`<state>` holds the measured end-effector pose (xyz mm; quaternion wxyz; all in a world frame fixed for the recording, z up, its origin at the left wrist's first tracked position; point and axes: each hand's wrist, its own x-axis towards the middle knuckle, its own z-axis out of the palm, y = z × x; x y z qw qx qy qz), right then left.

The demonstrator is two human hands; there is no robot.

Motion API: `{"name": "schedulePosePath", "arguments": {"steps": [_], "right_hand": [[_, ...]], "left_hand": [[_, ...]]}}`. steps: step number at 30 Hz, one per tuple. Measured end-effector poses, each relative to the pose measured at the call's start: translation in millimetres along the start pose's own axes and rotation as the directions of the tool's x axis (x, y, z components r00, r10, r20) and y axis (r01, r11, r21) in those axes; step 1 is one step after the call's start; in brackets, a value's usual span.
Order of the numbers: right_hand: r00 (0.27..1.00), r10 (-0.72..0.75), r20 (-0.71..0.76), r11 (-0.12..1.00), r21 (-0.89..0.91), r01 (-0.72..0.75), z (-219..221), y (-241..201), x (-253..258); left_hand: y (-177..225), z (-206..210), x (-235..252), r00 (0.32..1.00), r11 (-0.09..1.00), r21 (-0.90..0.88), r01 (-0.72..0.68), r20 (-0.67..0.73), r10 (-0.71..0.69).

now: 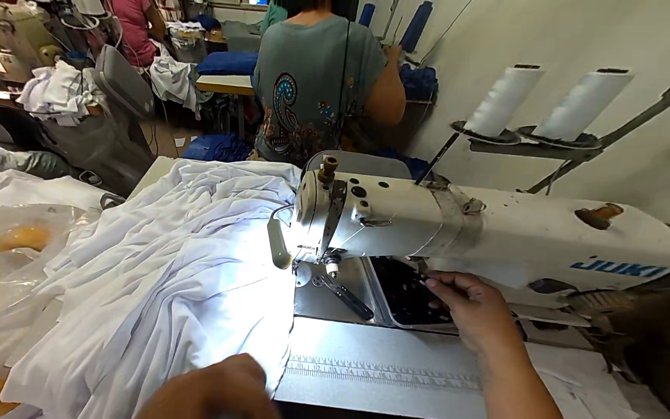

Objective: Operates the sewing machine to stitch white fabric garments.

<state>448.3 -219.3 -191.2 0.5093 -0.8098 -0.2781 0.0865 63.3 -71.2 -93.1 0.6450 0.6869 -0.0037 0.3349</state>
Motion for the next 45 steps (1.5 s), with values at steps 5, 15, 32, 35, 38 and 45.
{"name": "schedulePosePath", "arguments": {"steps": [5,15,32,35,38,45], "right_hand": [[0.980,-0.200,-0.005,0.971,0.129,0.199,-8,-2,-13],[0.709,-0.590,0.386,0.789,0.459,0.407,28,-46,-83],[0.885,-0.353,0.304,0.809,0.574,0.125,76,-59,-128],[0.893,-0.339,0.296,0.826,0.549,0.132,80,-59,-130],[0.905,-0.317,0.283,0.853,0.502,0.142,82,-59,-131],[0.922,-0.315,0.228,0.911,0.346,0.226,85,-56,-135]], "left_hand": [[-69,19,12,0.994,0.992,0.123,-0.008,0.114,-0.006],[-99,66,41,0.721,0.592,-0.448,0.670,0.202,-0.663],[-110,61,19,0.823,0.750,-0.468,0.466,-0.082,-0.563],[-112,59,18,0.785,0.723,-0.463,0.513,-0.087,-0.613],[-114,56,15,0.779,0.734,-0.426,0.529,-0.099,-0.619],[-116,54,12,0.790,0.787,-0.350,0.507,-0.176,-0.587]]}}
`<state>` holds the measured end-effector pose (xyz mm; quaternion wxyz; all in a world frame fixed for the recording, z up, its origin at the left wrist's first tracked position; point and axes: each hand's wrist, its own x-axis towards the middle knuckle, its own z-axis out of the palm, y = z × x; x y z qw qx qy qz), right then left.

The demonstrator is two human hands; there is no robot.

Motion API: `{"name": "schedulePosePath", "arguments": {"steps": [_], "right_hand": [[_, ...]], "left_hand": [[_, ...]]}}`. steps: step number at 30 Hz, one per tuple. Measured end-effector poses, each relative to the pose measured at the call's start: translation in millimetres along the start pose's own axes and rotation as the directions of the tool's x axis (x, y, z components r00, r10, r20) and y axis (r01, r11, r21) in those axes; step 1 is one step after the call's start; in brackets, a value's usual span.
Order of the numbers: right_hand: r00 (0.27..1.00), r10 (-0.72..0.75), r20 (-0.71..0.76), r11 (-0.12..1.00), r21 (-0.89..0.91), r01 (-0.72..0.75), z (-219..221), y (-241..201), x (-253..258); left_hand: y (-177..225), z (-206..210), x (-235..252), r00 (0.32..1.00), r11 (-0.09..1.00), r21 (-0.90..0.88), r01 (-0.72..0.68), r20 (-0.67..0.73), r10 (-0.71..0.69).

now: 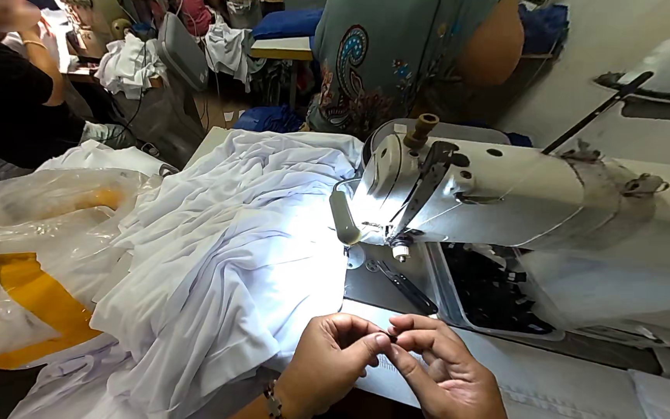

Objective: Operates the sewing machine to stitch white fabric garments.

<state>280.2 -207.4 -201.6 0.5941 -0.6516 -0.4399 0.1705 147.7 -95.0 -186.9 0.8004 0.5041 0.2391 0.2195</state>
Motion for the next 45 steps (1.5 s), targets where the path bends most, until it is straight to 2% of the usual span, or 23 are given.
{"name": "schedulePosePath", "arguments": {"steps": [8,20,27,29,30,31,33,34,36,38,40,45], "right_hand": [[0.999,-0.033,-0.022,0.992,-0.126,0.029,0,1,-2],[0.994,-0.098,-0.041,0.958,-0.274,0.083,6,-6,1],[0.997,-0.082,-0.005,0.973,-0.218,0.079,6,-3,3],[0.999,-0.052,0.015,0.984,-0.170,0.053,5,-3,5],[0.999,-0.032,0.026,0.989,-0.144,0.035,3,-3,6],[0.999,-0.010,0.037,0.993,-0.118,0.015,0,-3,9],[0.999,0.024,0.029,0.999,-0.047,-0.022,-4,1,16],[0.999,0.046,0.012,0.999,-0.001,-0.046,-6,4,21],[0.987,0.154,-0.043,0.982,0.118,-0.148,-6,8,35],[0.944,0.319,-0.078,0.928,0.226,-0.295,-4,5,51],[0.887,0.454,-0.082,0.864,0.283,-0.416,-1,6,67],[0.773,0.634,-0.036,0.754,0.250,-0.607,17,17,99]], "left_hand": [[0,0,0,0.996,0.998,-0.030,0.048,-0.076,-0.050],[-8,3,1,0.994,1.000,-0.012,-0.009,-0.106,0.008],[-10,1,1,0.996,1.000,-0.004,-0.009,-0.084,0.009],[-5,-5,2,0.997,0.989,0.130,-0.063,-0.030,0.067],[0,-11,6,0.991,0.953,0.271,-0.133,0.004,0.137],[6,-18,13,0.971,0.857,0.462,-0.226,0.042,0.234],[17,-36,39,0.880,0.485,0.779,-0.397,0.173,0.442],[20,-46,55,0.842,0.319,0.844,-0.432,0.250,0.479],[15,-63,80,0.819,0.142,0.879,-0.455,0.351,0.453],[4,-70,88,0.858,0.058,0.905,-0.421,0.377,0.349],[-7,-71,83,0.878,0.010,0.926,-0.378,0.355,0.320],[-14,-64,69,0.892,0.014,0.943,-0.331,0.308,0.331]]}}
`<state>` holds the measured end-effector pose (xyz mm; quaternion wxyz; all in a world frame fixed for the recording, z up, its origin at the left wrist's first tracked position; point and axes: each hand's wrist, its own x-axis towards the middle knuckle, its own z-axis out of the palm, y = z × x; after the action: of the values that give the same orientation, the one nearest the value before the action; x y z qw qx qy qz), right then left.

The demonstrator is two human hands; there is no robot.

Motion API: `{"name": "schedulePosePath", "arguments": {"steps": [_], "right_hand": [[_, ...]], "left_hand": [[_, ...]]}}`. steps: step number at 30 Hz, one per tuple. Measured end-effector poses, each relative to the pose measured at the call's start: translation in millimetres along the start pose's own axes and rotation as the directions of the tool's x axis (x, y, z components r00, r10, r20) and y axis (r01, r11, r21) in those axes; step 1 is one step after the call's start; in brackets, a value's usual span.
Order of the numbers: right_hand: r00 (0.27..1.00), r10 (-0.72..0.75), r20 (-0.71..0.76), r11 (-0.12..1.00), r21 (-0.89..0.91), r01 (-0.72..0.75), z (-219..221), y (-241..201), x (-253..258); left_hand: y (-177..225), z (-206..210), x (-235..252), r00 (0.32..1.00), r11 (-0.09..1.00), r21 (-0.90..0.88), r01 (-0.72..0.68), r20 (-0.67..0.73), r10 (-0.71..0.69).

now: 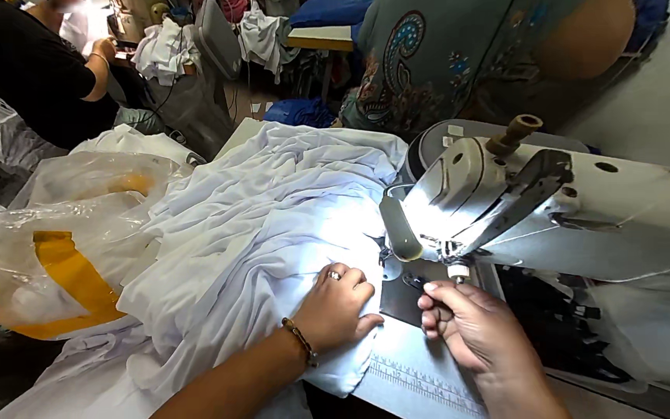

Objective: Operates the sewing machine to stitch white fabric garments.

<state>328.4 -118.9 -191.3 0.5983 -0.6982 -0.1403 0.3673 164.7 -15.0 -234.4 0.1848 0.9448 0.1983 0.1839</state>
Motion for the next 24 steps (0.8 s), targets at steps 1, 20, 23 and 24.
{"name": "schedulePosePath", "arguments": {"steps": [1,20,23,24], "right_hand": [[0.999,0.036,-0.005,0.999,-0.025,-0.036,7,-1,4],[0.994,0.112,0.014,0.821,-0.565,-0.085,45,-3,24],[0.948,-0.298,0.109,0.601,-0.750,0.276,40,12,14],[0.876,-0.448,0.178,0.503,-0.760,0.411,36,22,12]], "left_hand": [[0,0,0,1.000,1.000,-0.003,0.004,-0.005,-0.004],[-2,-7,9,0.985,1.000,0.029,0.011,0.174,-0.016],[-2,-7,10,0.982,0.999,0.037,0.002,0.188,-0.009],[-3,-7,11,0.982,0.999,0.042,-0.007,0.190,-0.001]]}}
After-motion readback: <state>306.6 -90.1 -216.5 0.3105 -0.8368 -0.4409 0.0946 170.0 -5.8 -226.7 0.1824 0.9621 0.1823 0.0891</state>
